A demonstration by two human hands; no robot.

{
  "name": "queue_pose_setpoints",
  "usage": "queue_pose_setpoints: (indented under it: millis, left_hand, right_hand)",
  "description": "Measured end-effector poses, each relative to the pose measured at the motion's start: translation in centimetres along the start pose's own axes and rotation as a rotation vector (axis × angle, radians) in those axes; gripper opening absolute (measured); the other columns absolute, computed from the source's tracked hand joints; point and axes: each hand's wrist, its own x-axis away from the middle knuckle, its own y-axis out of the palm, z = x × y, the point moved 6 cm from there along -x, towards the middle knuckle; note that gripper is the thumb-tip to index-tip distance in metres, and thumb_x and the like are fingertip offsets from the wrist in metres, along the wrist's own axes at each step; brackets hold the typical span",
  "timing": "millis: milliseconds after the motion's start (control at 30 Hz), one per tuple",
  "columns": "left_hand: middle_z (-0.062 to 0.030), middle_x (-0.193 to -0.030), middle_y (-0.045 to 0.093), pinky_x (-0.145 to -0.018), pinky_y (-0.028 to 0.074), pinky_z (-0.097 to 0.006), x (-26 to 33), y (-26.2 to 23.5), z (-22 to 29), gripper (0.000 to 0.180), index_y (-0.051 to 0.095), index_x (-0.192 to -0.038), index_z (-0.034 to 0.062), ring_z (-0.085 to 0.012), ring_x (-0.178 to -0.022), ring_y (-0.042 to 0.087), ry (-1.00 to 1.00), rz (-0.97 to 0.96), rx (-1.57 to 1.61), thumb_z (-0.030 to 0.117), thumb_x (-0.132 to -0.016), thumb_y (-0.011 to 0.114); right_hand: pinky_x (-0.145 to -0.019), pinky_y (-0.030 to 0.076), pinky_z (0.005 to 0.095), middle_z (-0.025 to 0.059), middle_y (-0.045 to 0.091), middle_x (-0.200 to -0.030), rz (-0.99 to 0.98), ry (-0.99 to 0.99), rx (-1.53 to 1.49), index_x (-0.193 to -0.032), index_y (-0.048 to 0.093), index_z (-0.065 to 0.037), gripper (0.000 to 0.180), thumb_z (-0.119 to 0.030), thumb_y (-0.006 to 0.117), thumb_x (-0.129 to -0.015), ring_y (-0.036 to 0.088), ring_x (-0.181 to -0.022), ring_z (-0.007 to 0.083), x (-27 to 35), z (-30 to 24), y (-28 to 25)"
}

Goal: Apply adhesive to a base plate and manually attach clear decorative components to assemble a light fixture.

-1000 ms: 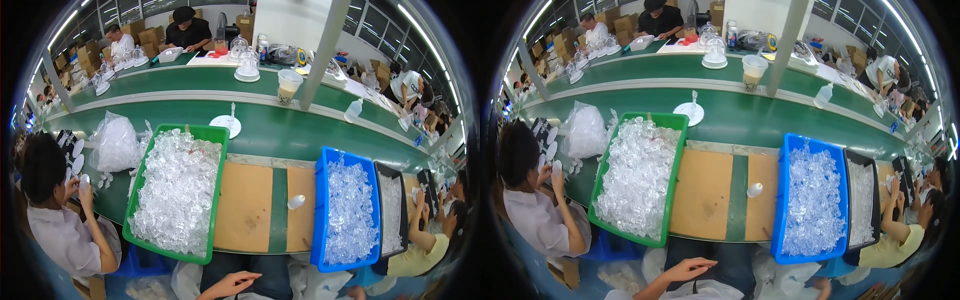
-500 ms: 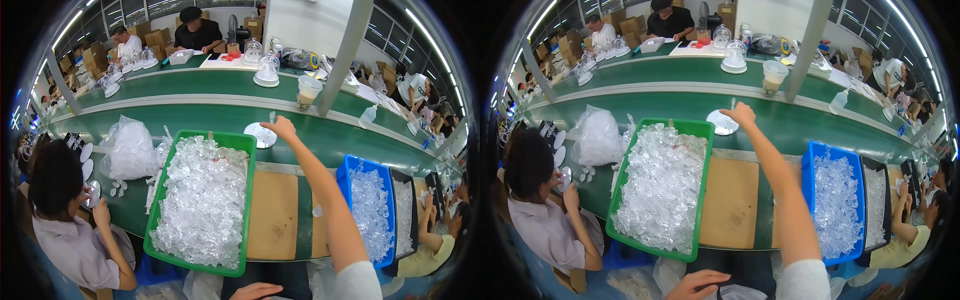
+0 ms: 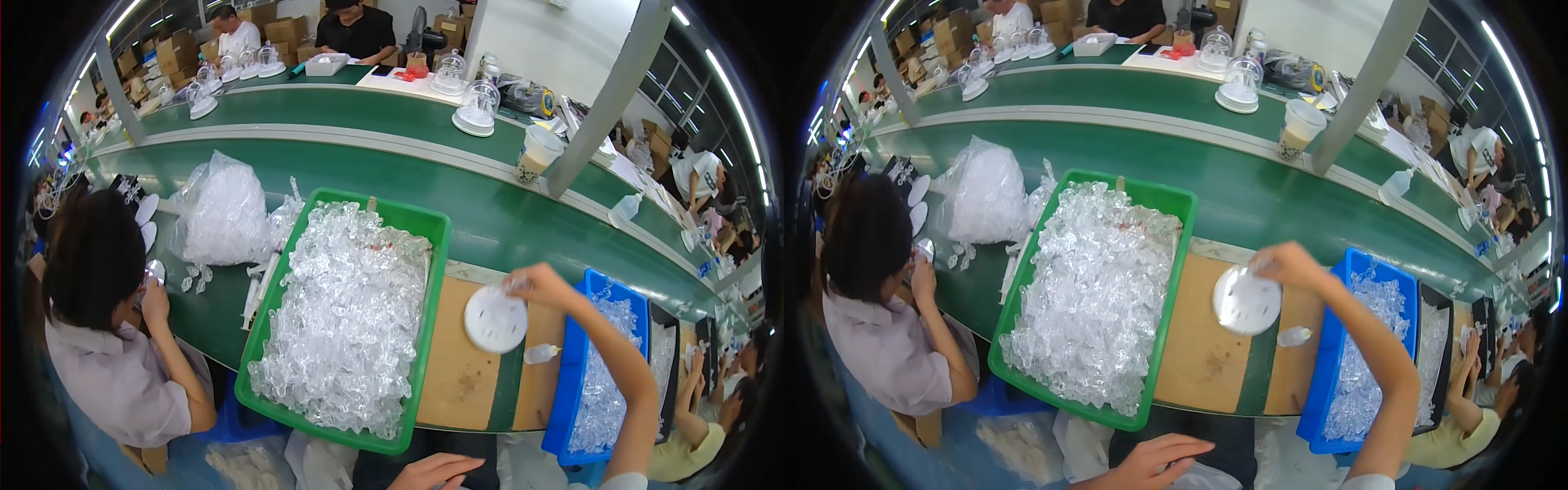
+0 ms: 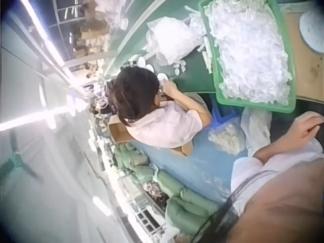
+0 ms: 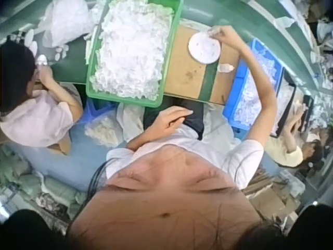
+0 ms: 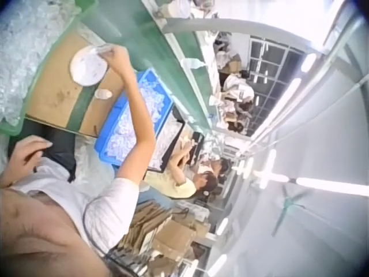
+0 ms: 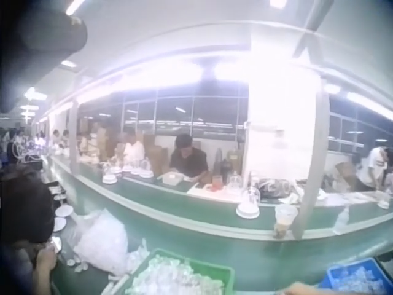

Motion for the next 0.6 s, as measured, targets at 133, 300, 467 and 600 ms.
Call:
queue_pose_setpoints:
  millis: [133,300,467,600]
  left_hand:
    - [-0.0175,-0.127,0.05,-0.096,0.041,-0.034,-2.1,3.5,-3.4,0.036,0.054,-0.12,0.0007,-0.0313,-0.114,0.051,0.074,0.035,-0.417,0.005,-0.084,0.055]
    - [-0.0254,-0.131,0.041,-0.101,0.034,-0.046,-4.0,4.0,-8.9,0.043,0.05,-0.123,0.0023,-0.0388,-0.123,0.039,0.119,0.137,-0.905,0.015,-0.083,0.056]
    - [-0.0269,-0.133,0.038,-0.103,0.023,-0.059,-4.3,4.1,-12.2,0.048,0.048,-0.127,0.0052,-0.0396,-0.128,0.033,0.05,0.149,-1.076,0.028,-0.086,0.054]
    - [-0.0248,-0.133,0.04,-0.103,0.021,-0.06,-3.8,4.8,-11.7,0.044,0.051,-0.126,0.009,-0.0363,-0.129,0.033,0.028,0.14,-1.113,0.029,-0.087,0.054]
  right_hand:
    - [-0.079,0.05,0.0357,0.013,0.066,-0.103,-0.279,-0.249,0.06,-0.108,0.063,-0.007,0.039,-0.015,0.071,-0.07,0.063,-0.089,0.0286,2.6,-5.8,2.2]
    - [-0.087,0.046,0.0373,0.0128,0.063,-0.108,0.001,-0.219,0.109,-0.112,0.059,-0.004,0.042,-0.009,0.067,-0.071,0.059,-0.101,0.0282,-6.0,-10.9,-2.9]
    - [-0.07,0.051,0.0401,0.0128,0.066,-0.085,-0.016,-0.056,0.886,-0.086,0.065,-0.009,0.017,-0.016,0.062,-0.071,0.063,-0.084,0.0299,-16.6,-9.3,6.2]
    - [-0.065,0.051,0.0394,0.009,0.065,-0.083,0.094,-0.082,0.753,-0.091,0.061,-0.01,0.019,-0.018,0.06,-0.074,0.062,-0.076,0.0301,-15.8,-8.0,3.4]
